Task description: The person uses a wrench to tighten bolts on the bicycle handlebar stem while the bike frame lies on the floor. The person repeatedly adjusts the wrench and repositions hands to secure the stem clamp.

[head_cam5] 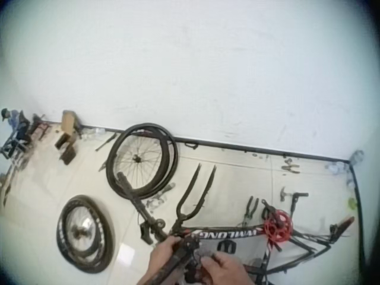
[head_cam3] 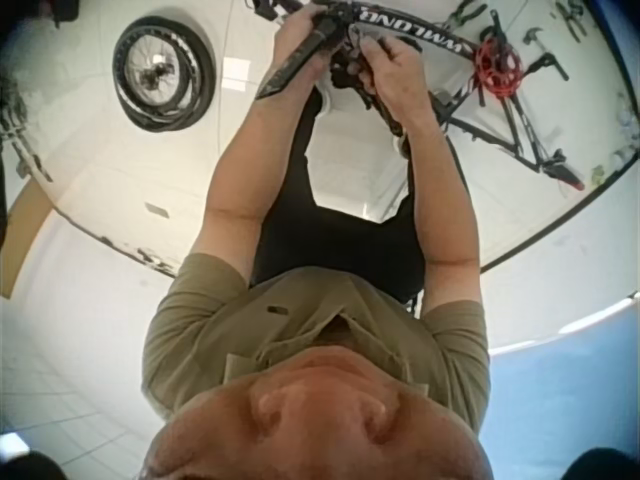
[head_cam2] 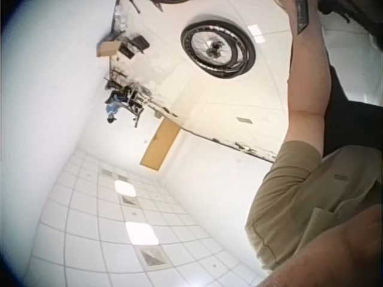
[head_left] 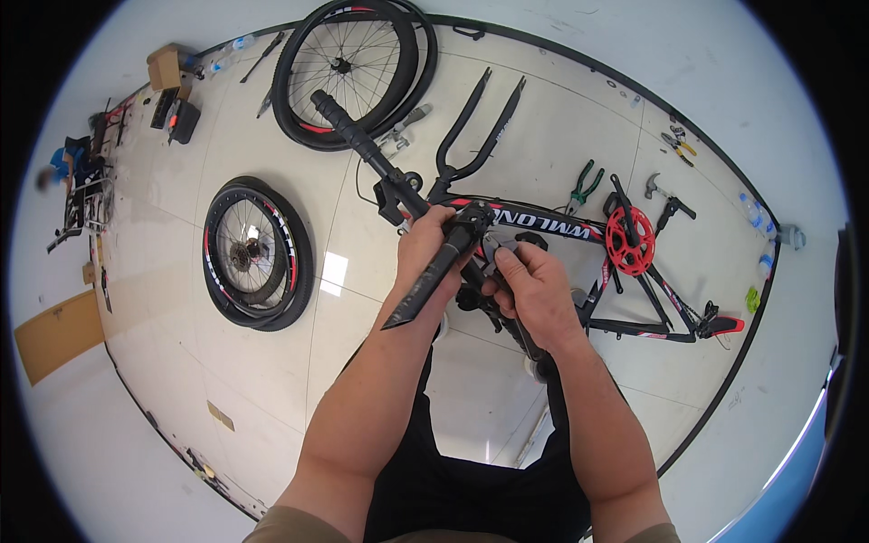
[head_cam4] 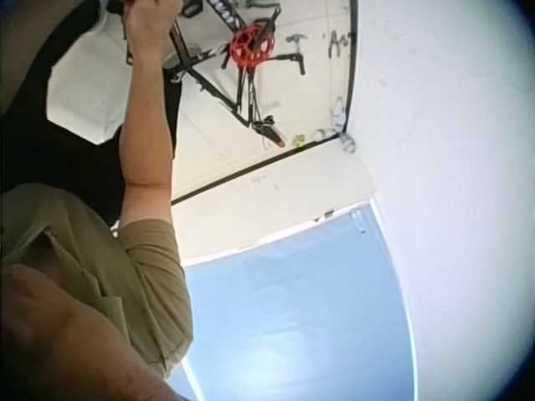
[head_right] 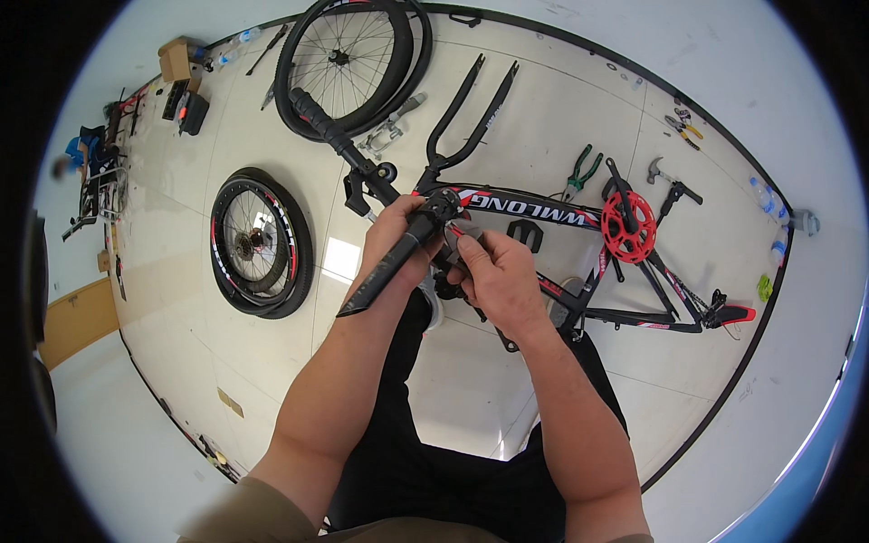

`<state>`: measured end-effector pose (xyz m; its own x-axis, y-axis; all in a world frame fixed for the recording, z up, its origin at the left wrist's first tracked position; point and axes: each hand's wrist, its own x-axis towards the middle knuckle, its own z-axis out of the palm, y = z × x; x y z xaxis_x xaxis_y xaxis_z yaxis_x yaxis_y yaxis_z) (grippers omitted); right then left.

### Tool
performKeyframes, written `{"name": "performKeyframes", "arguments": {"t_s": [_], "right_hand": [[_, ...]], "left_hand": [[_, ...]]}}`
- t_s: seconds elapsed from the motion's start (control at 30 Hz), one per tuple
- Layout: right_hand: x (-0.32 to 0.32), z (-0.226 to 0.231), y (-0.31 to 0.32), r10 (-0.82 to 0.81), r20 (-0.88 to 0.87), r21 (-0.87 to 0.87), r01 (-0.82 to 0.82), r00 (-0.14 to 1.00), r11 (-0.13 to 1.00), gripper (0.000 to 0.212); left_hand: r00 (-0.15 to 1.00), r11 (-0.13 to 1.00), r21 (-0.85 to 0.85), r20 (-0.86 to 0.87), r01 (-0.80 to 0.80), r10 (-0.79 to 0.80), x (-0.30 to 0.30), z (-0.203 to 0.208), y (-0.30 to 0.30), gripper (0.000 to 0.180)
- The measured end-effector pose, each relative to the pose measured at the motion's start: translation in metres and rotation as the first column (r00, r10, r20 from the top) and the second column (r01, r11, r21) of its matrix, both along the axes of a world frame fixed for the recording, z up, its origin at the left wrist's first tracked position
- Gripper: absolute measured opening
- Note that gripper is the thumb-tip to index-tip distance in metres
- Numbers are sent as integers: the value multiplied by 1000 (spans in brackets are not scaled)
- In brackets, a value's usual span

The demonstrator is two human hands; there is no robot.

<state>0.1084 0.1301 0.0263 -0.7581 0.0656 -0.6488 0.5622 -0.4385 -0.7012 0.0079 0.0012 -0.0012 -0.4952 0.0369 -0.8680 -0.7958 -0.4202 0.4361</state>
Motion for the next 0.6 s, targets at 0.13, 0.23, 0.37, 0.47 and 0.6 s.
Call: {"name": "performKeyframes", "arguments": {"t_s": [0.13, 0.23, 0.37, 0.47, 0.6], "right_hand": [[-2, 6, 2, 54, 19, 45, -55, 998, 997, 24], [-3, 8, 2, 40, 40, 35, -41, 998, 999, 24], [-2, 6, 4, 33, 62, 17, -34, 998, 999, 24], [-1, 2, 1, 46, 11, 142, -47, 999, 989, 23], [4, -1, -2, 66, -122, 324, -23, 990, 946, 22]], "left_hand": [[999, 999, -22, 6, -38, 38, -1, 5, 2, 12], [998, 998, -37, 11, -56, 57, -1, 10, 4, 11], [998, 997, -36, 9, -65, 66, -1, 13, 5, 11], [997, 997, -27, 1, -73, 73, -2, 9, 3, 12], [997, 997, -13, 2, -80, 80, -3, 4, 0, 13]]}}
